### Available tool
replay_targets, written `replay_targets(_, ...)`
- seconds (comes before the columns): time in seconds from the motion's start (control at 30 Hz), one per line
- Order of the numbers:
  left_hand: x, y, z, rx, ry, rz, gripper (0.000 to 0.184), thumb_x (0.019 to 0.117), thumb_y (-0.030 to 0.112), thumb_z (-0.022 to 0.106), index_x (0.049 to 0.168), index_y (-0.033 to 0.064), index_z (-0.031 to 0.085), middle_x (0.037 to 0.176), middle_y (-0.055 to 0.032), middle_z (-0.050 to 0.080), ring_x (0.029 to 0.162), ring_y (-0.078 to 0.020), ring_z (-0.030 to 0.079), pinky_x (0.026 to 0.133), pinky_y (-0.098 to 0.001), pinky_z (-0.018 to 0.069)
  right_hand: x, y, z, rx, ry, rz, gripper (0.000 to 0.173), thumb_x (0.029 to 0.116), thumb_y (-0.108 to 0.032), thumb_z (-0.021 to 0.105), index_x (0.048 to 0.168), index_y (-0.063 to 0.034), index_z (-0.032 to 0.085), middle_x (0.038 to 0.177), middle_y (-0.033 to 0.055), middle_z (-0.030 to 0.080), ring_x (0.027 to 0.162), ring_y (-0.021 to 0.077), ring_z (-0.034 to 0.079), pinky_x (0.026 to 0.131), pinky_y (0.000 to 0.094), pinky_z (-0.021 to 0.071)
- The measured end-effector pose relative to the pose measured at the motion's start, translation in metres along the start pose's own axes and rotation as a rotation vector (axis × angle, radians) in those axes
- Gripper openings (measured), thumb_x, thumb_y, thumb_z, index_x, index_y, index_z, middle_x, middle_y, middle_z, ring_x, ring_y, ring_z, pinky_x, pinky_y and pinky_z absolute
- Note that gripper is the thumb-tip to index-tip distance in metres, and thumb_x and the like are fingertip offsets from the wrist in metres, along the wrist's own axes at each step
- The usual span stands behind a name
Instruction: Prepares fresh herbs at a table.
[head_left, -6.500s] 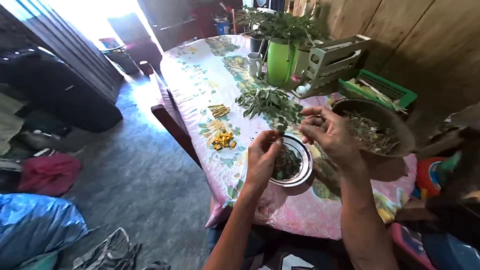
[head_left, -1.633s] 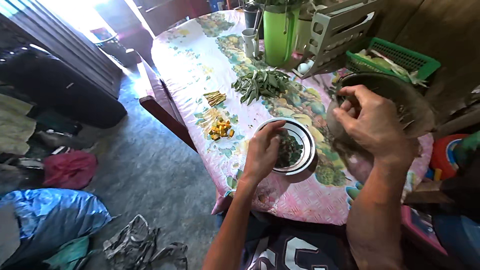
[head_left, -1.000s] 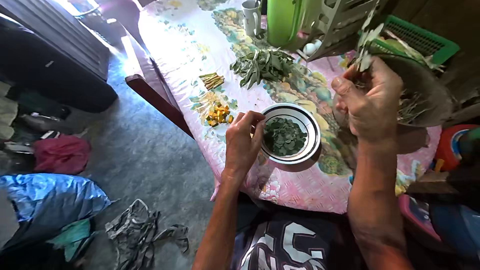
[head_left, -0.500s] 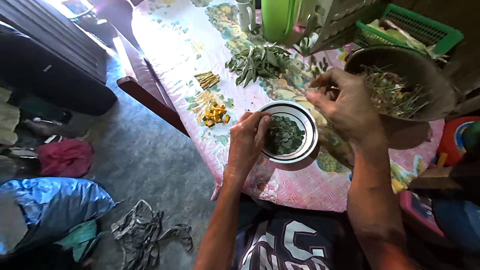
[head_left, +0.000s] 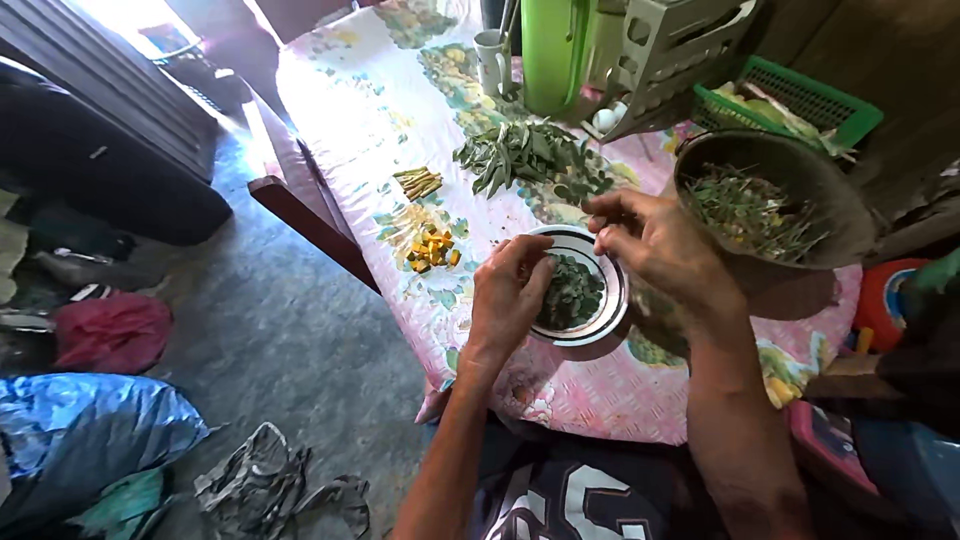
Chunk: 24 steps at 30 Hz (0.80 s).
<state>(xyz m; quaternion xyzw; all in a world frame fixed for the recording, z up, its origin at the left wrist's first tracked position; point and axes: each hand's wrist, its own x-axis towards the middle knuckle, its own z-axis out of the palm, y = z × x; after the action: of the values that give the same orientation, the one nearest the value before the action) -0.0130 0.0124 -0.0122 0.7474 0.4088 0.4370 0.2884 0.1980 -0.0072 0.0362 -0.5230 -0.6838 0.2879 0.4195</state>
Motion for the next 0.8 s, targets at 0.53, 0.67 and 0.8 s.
replay_targets(0.53, 0.002, 0.021, 0.017, -0.958, 0.088, -0.333, 0.025, 0.0955, 0.012, 0.071, 0.120, 0.0084, 0.065, 0.094, -0.0073, 0.068, 0.073, -0.0123, 0.064, 0.068, -0.0275, 0.0576, -0.005, 0.012, 0.007, 0.141, -0.167, -0.245, 0.014, 0.0925, -0.002, 0.065, 0.106, -0.0058, 0.064, 0.090, 0.0053, 0.066, 0.069, 0.0121, 0.063, 0.057, 0.0243, 0.0552)
replay_targets(0.67, 0.001, 0.019, 0.019, -0.970, 0.084, -0.283, 0.011, 0.0976, 0.007, 0.066, 0.108, 0.0058, 0.068, 0.086, -0.0078, 0.066, 0.067, -0.0120, 0.062, 0.063, -0.0267, 0.0568, -0.003, 0.010, 0.006, 0.102, -0.201, -0.202, 0.011, 0.0944, -0.002, 0.064, 0.105, -0.0052, 0.063, 0.090, 0.0065, 0.066, 0.065, 0.0141, 0.063, 0.054, 0.0266, 0.0574)
replay_targets(0.8, -0.001, 0.015, 0.016, -0.902, 0.096, -0.273, 0.016, 0.0972, 0.007, 0.066, 0.113, 0.0048, 0.067, 0.089, -0.0079, 0.069, 0.071, -0.0137, 0.066, 0.068, -0.0292, 0.0589, -0.002, 0.010, 0.006, -0.113, -0.179, -0.213, 0.013, 0.0978, -0.008, 0.061, 0.109, -0.0096, 0.067, 0.087, 0.0025, 0.067, 0.066, 0.0102, 0.062, 0.056, 0.0262, 0.0547)
